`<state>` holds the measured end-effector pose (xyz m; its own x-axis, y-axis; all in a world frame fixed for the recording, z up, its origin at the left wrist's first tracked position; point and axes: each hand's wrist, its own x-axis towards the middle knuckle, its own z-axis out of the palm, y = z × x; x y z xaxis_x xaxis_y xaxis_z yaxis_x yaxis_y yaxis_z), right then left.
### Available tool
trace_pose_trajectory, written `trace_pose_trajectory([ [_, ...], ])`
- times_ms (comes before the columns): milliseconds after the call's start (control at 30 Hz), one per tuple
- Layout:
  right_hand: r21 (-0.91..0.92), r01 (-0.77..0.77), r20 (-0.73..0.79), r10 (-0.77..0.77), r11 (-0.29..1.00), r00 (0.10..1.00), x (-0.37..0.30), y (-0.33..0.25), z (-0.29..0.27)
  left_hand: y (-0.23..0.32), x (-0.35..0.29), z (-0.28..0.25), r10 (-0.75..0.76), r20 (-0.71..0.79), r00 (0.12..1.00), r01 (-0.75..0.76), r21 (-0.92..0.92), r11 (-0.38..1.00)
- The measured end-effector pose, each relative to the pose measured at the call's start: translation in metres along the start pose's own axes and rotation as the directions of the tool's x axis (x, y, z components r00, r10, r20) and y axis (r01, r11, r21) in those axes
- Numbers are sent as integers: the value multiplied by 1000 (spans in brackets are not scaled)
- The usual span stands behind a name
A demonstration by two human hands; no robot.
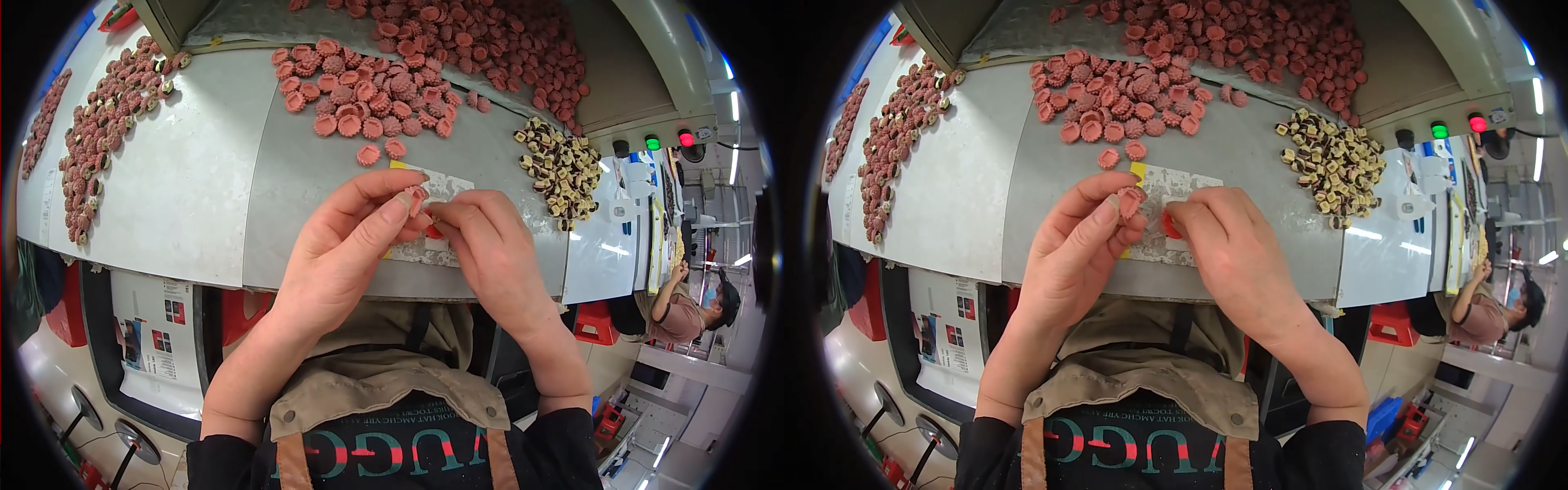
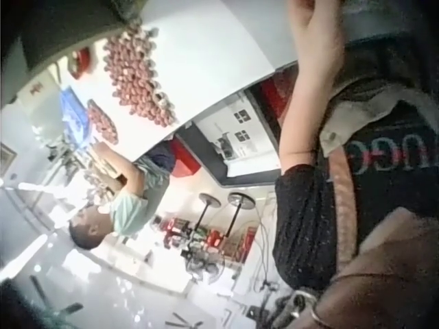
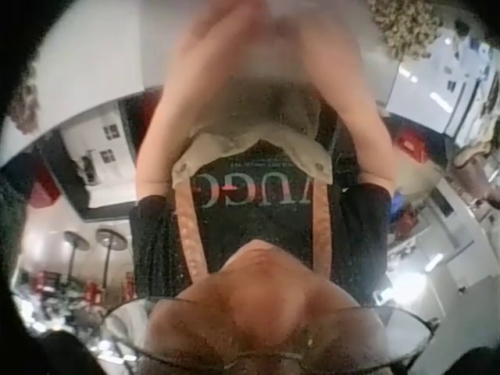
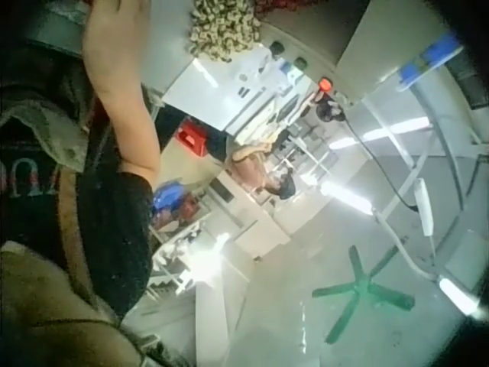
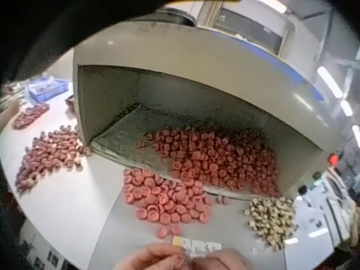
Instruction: The person assembles small gold-colored components into pink plastic pieces by hand, placing the plastic pieces onto a template card at a factory workstation.
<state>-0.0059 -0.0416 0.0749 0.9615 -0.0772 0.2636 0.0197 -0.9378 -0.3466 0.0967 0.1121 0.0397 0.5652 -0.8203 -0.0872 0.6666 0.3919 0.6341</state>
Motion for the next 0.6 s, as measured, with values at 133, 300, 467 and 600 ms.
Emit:
trace_pose_trajectory([
  [133, 51, 23, -14, -22, 998, 1000, -2, 4, 1, -3, -1, 1, 18, -11, 1000, -19, -13, 1000],
  [300, 27, 34, -4, -34, 999, 999, -1, 7, 0, -2, -1, 2, 11, -15, 1000, -10, 23, 1000],
  [467, 37, 58, -12, -57, 998, 998, -3, 10, -4, -1, -1, 4, 15, -13, 1000, -15, 32, 999],
  [600, 443, -211, 86, 194, 871, 977, -9, 15, -8, -1, -2, 5, 9, -29, 1000, -8, 57, 998],
])
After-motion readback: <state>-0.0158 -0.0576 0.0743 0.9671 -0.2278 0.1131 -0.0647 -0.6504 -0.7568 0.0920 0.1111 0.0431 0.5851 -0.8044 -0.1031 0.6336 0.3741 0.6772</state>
